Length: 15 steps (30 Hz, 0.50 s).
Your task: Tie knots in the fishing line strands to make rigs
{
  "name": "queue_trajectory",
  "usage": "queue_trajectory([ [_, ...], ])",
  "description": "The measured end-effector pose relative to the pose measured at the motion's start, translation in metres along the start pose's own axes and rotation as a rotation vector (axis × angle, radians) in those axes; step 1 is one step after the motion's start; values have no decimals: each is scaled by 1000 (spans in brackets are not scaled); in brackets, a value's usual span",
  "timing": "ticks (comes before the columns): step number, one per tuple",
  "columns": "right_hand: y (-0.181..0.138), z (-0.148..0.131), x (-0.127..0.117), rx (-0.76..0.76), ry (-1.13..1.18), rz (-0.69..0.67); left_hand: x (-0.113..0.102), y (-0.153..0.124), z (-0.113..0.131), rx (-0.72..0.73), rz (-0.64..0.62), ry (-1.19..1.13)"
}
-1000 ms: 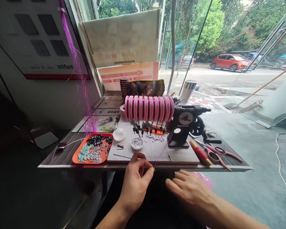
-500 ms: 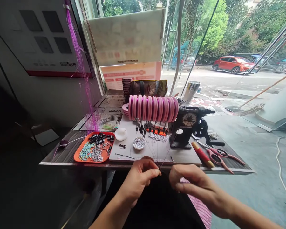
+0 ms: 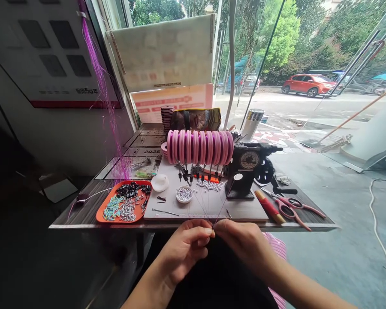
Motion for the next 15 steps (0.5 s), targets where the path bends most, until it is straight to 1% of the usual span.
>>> queue_trajectory([
  [2, -2, 1, 3, -92, -241, 65, -1, 1, -1, 0, 7, -4],
  [3, -3, 1, 5, -127, -321, 89, -1, 2, -1, 2, 13, -2],
  [5, -4, 0, 6, -157, -386, 101, -1, 3, 0, 11, 29, 35],
  [10, -4, 2, 6, -133, -481, 42, 0, 2, 4, 38, 69, 230],
  [13, -6, -1, 8, -146, -540, -25, 1, 2, 5, 52, 84, 304],
  [15, -6, -7, 7, -165, -555, -90, -1, 1, 6, 132, 113, 452],
])
Point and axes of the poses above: each hand's wrist, its own y-axis towards the middle knuckle, its own x-axis out of the palm, z = x × y, the point moved 1 cm from there along y, towards the middle knuckle, and after that the axes turned 14 degrees about -z, right-handed, at the moved point
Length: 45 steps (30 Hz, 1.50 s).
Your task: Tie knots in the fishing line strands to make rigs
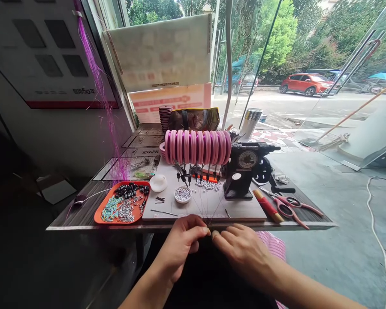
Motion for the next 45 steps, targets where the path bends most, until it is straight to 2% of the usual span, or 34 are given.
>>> queue_trajectory([
  [3, 7, -5, -18, -110, 6, -49, -4, -3, 1, 231, 116, 359],
  [5, 20, -2, -34, -228, 13, -43, -5, -5, 1, 323, 145, 493],
  [8, 51, 11, -51, -399, 100, -26, -7, -7, 1, 340, 81, 430],
  [10, 70, 21, -53, -450, 222, -28, -9, -7, 2, 329, 45, 326],
  [14, 90, 31, -44, -443, 443, -41, -12, -6, 1, 303, 22, 192],
  [20, 83, 31, -35, -270, 412, 94, -13, -5, 0, 313, 134, 235],
  [23, 83, 29, -36, -185, 467, 105, -9, -8, 1, 444, 242, 481],
  [25, 85, 27, -38, -116, 521, 99, -8, -11, 2, 587, 380, 802],
  [27, 88, 26, -41, -57, 573, 89, -8, -13, 2, 732, 467, 1157],
  [30, 95, 26, -44, 0, 634, 58, -12, -15, 4, 889, 405, 1496],
  [32, 99, 28, -47, 20, 664, 30, -15, -15, 8, 906, 323, 1550],
  [34, 99, 29, -50, 33, 684, 7, -16, -15, 13, 842, 248, 1446],
  [36, 94, 30, -54, 16, 684, 0, -17, -15, 17, 700, 186, 1160],
  [39, 76, 29, -60, -120, 619, -15, -17, -9, 18, 324, 30, 449],
  [41, 63, 27, -62, -251, 459, -38, -16, -3, 16, 79, -103, 32],
  [43, 53, 25, -62, -364, 243, -44, -16, 1, 14, -44, -190, -166],
  [45, 46, 25, -58, -447, 67, -20, -16, 4, 12, -74, -224, -208],
])
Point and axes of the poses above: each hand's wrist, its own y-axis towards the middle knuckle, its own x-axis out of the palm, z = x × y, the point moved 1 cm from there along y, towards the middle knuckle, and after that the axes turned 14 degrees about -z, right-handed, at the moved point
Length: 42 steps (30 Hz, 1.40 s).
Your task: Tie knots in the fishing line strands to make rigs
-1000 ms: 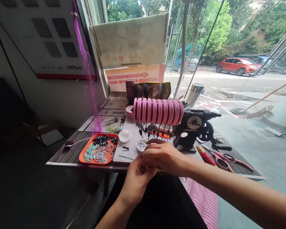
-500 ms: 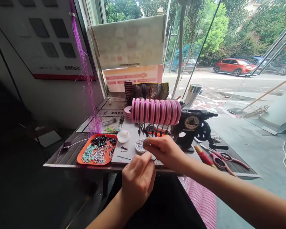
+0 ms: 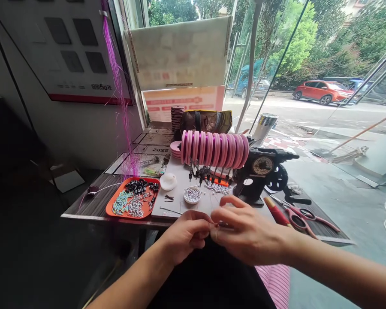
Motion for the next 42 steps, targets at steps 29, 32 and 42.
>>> queue_trajectory([
  [29, -12, -29, 51, 710, 1282, 227, 16, -8, -17, 178, 288, 79],
  [32, -15, -28, 52, 728, 1235, 217, 16, -8, -19, 190, 293, 95],
  [42, -10, -39, -3, 322, 1042, 55, 17, -7, -20, 244, 254, -17],
])
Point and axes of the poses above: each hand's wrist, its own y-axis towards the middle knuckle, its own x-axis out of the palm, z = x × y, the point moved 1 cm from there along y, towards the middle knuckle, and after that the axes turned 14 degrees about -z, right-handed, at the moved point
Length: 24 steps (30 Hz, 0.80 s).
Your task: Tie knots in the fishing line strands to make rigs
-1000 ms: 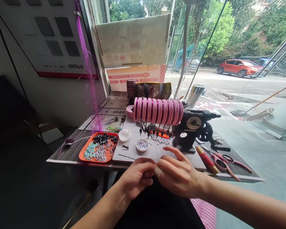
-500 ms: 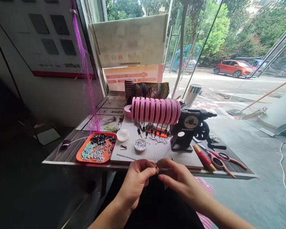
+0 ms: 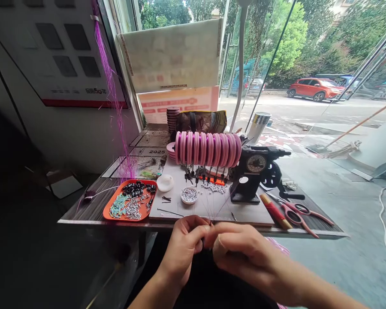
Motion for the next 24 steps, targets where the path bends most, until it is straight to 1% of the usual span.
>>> queue_trajectory([
  [2, -4, 8, 7, 5, -1, 26, 0, 0, 1, -26, -26, -6],
  [6, -19, 33, 19, 36, 5, 162, -1, 2, 0, -150, -101, 7],
  [7, -21, 38, 21, 39, -10, 172, -2, 3, 0, -165, -103, 33],
  [8, -22, 40, 23, 41, -34, 171, -3, 3, 1, -149, -96, 101],
  [9, -23, 41, 25, 38, -72, 156, -3, 2, 3, -102, -83, 219],
  [11, -20, 37, 29, -6, -180, 98, -4, 0, 6, 67, -43, 553],
  [13, -15, 25, 30, -102, -284, 60, -3, -4, 7, 244, -11, 877],
  [15, -6, 9, 24, -152, -291, 45, -2, -9, 2, 428, 34, 1103],
  [17, 9, -6, 10, -96, -167, 54, -1, -13, -5, 692, 133, 1295],
  [19, 33, -15, -11, -37, 16, 108, -3, -14, -12, 958, 270, 1441],
  [20, 48, -15, -21, 16, 106, 92, -4, -13, -14, 1033, 329, 1491],
  [22, 78, -9, -36, 134, 240, -25, -8, -10, -14, 1106, 418, 1578],
  [24, 102, -1, -43, 192, 263, -125, -11, -9, -11, 1138, 425, 1650],
])
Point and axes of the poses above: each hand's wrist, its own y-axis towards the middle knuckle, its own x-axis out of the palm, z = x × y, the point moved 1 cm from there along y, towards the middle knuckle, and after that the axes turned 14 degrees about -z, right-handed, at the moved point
